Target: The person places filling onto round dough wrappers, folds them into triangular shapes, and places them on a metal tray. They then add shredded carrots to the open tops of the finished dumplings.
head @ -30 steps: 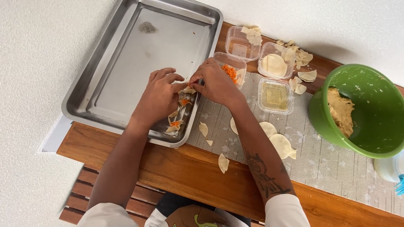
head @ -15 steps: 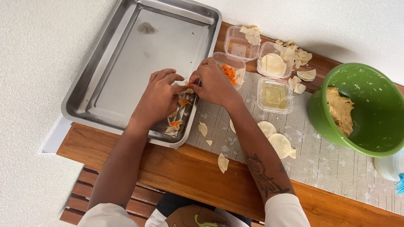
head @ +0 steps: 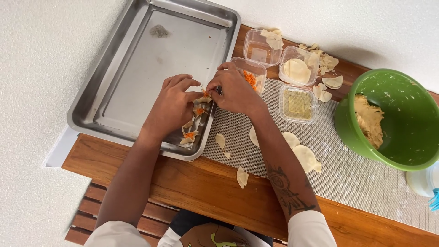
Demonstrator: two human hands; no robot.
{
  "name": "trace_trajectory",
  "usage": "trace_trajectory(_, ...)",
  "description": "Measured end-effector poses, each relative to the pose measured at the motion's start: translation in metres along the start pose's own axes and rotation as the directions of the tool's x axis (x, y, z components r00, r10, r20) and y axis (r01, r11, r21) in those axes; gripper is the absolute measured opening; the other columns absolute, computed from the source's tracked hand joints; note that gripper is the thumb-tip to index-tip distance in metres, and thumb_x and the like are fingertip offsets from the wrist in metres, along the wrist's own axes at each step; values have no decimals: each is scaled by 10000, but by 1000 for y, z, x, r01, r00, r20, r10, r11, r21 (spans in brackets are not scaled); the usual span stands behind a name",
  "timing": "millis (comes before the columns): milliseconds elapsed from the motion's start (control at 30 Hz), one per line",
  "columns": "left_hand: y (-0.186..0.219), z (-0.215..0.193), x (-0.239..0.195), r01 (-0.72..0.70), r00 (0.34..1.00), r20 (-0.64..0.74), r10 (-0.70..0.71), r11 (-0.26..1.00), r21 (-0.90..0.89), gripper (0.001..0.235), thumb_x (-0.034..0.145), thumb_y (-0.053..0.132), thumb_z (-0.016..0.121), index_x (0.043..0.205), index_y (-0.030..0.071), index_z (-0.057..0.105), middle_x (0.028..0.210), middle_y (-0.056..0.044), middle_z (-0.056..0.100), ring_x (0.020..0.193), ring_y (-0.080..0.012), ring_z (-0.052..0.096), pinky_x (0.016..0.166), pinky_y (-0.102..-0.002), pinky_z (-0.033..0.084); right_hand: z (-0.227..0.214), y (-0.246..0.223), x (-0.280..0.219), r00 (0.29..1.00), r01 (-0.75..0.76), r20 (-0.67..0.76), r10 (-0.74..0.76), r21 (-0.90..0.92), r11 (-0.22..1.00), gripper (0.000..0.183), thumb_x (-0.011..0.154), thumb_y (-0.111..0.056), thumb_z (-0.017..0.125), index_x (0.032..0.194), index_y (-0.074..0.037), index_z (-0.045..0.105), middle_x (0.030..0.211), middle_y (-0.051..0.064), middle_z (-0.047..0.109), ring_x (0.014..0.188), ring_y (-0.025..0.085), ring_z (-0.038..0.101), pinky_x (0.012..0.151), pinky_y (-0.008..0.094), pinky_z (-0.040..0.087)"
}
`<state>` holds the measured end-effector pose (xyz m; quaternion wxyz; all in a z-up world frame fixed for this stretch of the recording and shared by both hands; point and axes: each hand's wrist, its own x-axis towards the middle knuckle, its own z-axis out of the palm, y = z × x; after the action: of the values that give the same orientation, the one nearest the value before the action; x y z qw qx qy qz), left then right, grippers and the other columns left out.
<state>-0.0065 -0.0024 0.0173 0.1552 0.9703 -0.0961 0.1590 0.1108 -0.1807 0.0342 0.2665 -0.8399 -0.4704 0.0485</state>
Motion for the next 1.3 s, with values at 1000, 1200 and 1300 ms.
trace_trajectory(1000,1,4,-3,-16,999,48,15,1000,21,433,841,57,549,1172,208,783,1387,-105,592,1418,-378,447,1132,-568,362,18,19,6,997,39,-65,-35,59,998,169,852,-18,681,879,-129,806,891,130,717,1270,439,519,1000,653,395)
trace_trajectory(1200,1,4,-4,-24,999,37,22,999,28,422,816,59,562,1139,205,791,1388,-108,589,1420,-383,445,1131,-572,361,10,5,1,992,41,-121,-23,151,988,224,844,14,671,984,-111,794,806,93,735,1288,419,544,1055,640,382)
trace_trajectory(1300,-2,4,-4,-20,999,28,19,999,33,422,813,49,564,1134,197,795,1393,-111,589,1423,-383,448,1135,-576,361,4,0,0,986,98,-151,-67,209,973,316,821,84,632,1070,-71,750,739,73,742,1250,427,587,1104,606,373)
